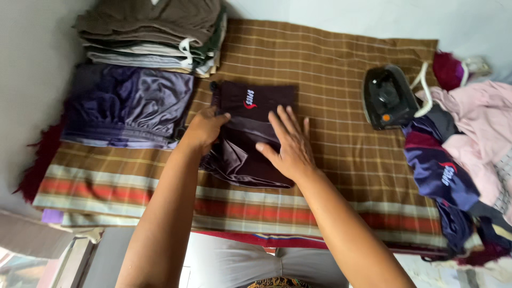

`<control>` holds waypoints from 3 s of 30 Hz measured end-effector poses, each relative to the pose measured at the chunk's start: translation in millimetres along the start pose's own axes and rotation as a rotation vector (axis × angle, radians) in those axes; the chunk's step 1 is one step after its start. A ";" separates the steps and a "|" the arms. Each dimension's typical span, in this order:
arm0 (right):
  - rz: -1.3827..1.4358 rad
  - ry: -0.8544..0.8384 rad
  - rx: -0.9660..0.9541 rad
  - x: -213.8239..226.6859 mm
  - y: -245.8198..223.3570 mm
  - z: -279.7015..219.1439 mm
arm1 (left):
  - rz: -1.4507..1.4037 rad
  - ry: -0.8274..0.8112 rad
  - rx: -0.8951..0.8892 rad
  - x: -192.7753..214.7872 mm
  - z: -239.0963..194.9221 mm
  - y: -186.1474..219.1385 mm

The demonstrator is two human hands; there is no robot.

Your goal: The person irons a pair of dark purple shorts on a plaid-covered table, smoothing the fabric with one hand while moving the iron with the other. They then switch to a pair of purple and pink shorts, unfolding and ironing them in a similar manner.

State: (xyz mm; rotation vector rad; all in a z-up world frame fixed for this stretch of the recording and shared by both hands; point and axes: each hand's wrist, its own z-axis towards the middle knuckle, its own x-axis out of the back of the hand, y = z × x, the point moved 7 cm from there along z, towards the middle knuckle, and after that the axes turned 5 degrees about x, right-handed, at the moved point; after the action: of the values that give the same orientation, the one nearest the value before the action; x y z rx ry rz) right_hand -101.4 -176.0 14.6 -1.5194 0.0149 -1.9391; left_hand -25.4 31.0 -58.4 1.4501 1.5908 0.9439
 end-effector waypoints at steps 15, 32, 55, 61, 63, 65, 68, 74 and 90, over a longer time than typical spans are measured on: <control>-0.011 -0.173 -0.011 -13.1 9.8 -2.1 | 1.033 0.448 -0.294 15.7 -45.4 60.4; -0.192 -0.190 -0.147 1.2 41.7 26.7 | 1.583 0.218 -0.378 -55.4 -86.7 11.6; -0.149 -0.145 -0.436 125.4 41.4 51.3 | 1.477 0.130 -0.488 -111.2 -133.9 -9.7; -0.239 -0.278 -0.223 60.1 6.9 89.4 | 1.540 0.109 -0.355 -107.3 -128.5 -6.2; -0.382 -0.214 -0.161 41.7 30.9 103.0 | 1.548 0.021 -0.297 -109.0 -130.8 -8.8; -0.401 -0.212 -0.155 33.5 46.8 113.7 | 1.530 0.008 -0.277 -106.9 -130.5 -10.9; -0.400 -0.196 -0.166 32.4 60.5 122.2 | 1.527 -0.019 -0.303 -109.3 -132.2 -8.8; -0.240 -0.325 -0.202 54.1 35.5 111.2 | 1.526 -0.051 -0.292 -106.5 -128.2 -9.2; -0.183 -0.268 0.121 35.1 10.0 132.2 | 1.499 0.255 -0.292 -32.9 -125.5 0.0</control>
State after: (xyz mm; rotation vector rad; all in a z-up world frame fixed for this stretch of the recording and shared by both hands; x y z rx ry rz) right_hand 14.6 -151.3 83.6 -1.7363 -0.3625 -1.8200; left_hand -137.0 -4.9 -2.7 2.2726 0.1748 2.0796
